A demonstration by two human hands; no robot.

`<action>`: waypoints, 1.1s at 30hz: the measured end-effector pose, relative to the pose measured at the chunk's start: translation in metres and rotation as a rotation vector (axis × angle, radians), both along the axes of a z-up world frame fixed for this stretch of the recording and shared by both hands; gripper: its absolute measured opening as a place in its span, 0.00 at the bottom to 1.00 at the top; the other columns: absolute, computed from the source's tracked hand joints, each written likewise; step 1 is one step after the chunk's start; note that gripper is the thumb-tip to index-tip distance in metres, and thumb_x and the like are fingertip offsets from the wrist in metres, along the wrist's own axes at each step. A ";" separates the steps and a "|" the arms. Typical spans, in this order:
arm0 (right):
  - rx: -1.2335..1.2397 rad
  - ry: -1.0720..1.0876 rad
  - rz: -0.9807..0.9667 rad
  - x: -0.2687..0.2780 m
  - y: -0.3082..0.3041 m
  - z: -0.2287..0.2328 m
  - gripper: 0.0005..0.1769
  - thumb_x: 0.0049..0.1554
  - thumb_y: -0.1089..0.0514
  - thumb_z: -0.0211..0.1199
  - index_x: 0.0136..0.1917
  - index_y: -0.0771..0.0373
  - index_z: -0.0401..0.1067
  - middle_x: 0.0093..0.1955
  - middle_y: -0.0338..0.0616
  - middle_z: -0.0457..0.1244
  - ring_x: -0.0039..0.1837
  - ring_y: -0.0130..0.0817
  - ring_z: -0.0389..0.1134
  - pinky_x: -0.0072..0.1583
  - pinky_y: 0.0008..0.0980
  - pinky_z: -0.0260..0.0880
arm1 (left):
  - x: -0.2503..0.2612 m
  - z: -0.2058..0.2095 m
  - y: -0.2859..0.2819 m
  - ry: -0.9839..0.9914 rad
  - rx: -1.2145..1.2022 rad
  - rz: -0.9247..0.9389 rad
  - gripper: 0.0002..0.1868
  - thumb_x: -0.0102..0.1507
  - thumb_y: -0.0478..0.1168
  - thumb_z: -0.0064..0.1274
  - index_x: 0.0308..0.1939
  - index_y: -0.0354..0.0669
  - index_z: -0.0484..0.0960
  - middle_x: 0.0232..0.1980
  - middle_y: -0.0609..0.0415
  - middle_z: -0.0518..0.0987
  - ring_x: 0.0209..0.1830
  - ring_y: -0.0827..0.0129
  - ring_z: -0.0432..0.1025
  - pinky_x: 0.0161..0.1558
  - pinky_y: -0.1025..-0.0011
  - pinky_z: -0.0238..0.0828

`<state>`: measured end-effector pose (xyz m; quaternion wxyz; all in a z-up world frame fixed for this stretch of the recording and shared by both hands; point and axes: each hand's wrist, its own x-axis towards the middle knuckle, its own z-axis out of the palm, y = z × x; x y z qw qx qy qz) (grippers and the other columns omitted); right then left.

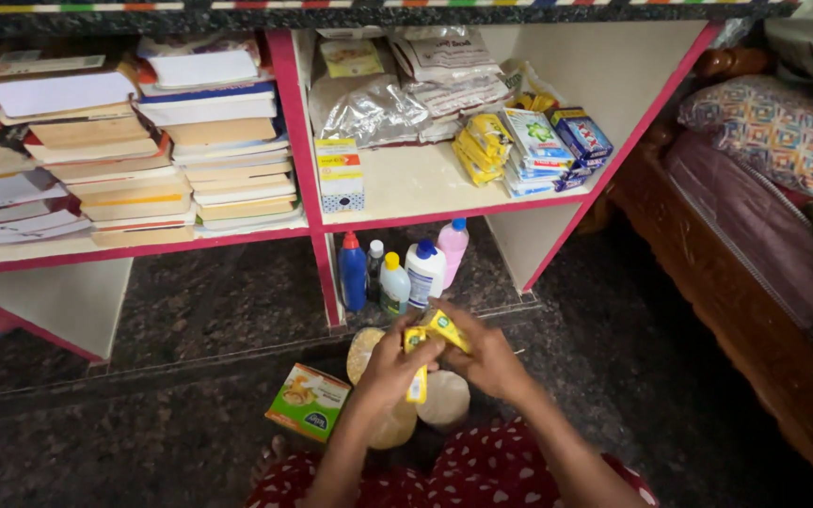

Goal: The person sits on the floor and organizes small household items on a low shelf. They unwrap and rewrap soap bars, place them on the shelf, and handle other packaged goods and bottles.

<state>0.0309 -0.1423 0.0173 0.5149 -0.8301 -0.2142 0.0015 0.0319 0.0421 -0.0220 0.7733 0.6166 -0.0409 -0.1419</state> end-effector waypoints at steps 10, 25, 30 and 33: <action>-0.337 0.015 -0.066 -0.007 -0.004 0.010 0.37 0.53 0.58 0.71 0.74 0.53 0.65 0.64 0.51 0.67 0.59 0.46 0.72 0.57 0.39 0.73 | -0.016 -0.004 0.006 -0.441 0.728 0.143 0.26 0.60 0.37 0.54 0.62 0.35 0.67 0.54 0.32 0.78 0.55 0.43 0.74 0.53 0.55 0.71; 0.787 0.619 0.175 0.006 -0.023 -0.010 0.27 0.55 0.66 0.65 0.67 0.76 0.69 0.52 0.58 0.71 0.47 0.41 0.75 0.48 0.37 0.78 | -0.017 0.022 0.016 0.029 -0.415 0.066 0.15 0.66 0.35 0.50 0.54 0.30 0.78 0.43 0.46 0.82 0.36 0.67 0.80 0.38 0.66 0.82; 0.747 0.595 0.139 0.006 -0.024 -0.006 0.28 0.55 0.66 0.65 0.68 0.75 0.68 0.54 0.59 0.71 0.48 0.42 0.76 0.47 0.38 0.79 | -0.022 0.051 0.019 0.035 -0.349 0.079 0.19 0.63 0.36 0.53 0.58 0.36 0.75 0.46 0.46 0.81 0.39 0.67 0.79 0.39 0.65 0.82; 0.616 0.568 0.115 0.003 -0.026 0.006 0.29 0.53 0.66 0.67 0.68 0.73 0.68 0.55 0.57 0.71 0.50 0.39 0.75 0.48 0.38 0.79 | -0.021 0.057 0.028 -0.091 -0.170 -0.065 0.29 0.61 0.34 0.59 0.66 0.45 0.69 0.52 0.50 0.79 0.49 0.70 0.76 0.49 0.70 0.76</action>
